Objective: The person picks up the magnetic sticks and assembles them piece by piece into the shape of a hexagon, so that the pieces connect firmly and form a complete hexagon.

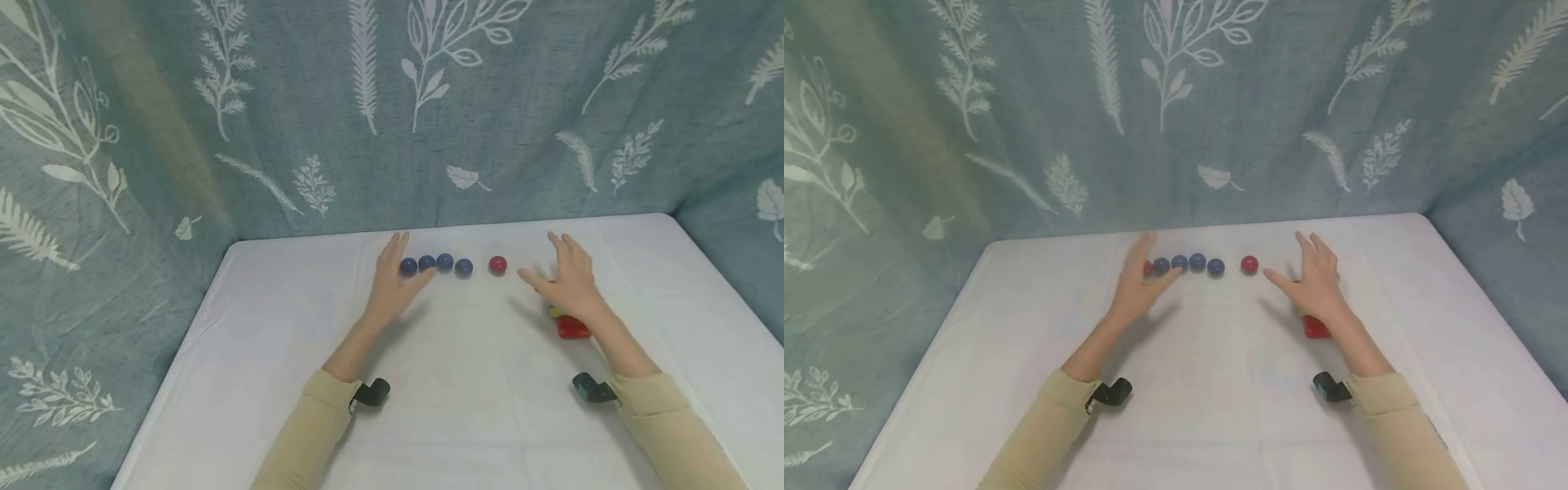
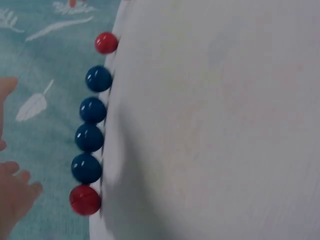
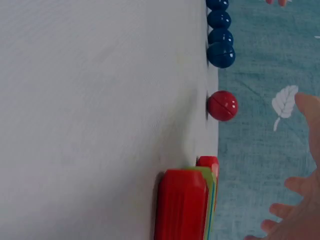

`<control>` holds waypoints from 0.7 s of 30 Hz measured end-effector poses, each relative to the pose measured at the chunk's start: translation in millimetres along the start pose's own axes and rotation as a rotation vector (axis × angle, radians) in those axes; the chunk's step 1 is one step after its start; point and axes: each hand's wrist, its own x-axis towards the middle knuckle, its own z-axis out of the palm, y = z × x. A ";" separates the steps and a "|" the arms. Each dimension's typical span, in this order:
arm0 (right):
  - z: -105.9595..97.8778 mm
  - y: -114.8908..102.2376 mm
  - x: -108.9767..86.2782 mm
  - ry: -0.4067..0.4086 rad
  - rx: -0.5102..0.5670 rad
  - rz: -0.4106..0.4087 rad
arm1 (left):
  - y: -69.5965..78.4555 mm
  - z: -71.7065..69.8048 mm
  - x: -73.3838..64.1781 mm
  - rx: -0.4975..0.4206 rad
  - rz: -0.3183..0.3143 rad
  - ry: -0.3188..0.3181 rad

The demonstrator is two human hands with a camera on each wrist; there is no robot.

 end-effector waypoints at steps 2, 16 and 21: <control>-3.6 3.2 -1.6 -0.016 0.041 -0.002 | 2.1 4.6 -0.2 -0.050 0.010 0.008; -14.5 17.0 -7.8 -0.129 0.040 0.100 | 19.1 49.1 12.0 -0.307 0.015 -0.144; -12.4 23.5 -6.6 -0.169 0.024 0.109 | 32.3 67.5 21.8 -0.313 0.004 -0.207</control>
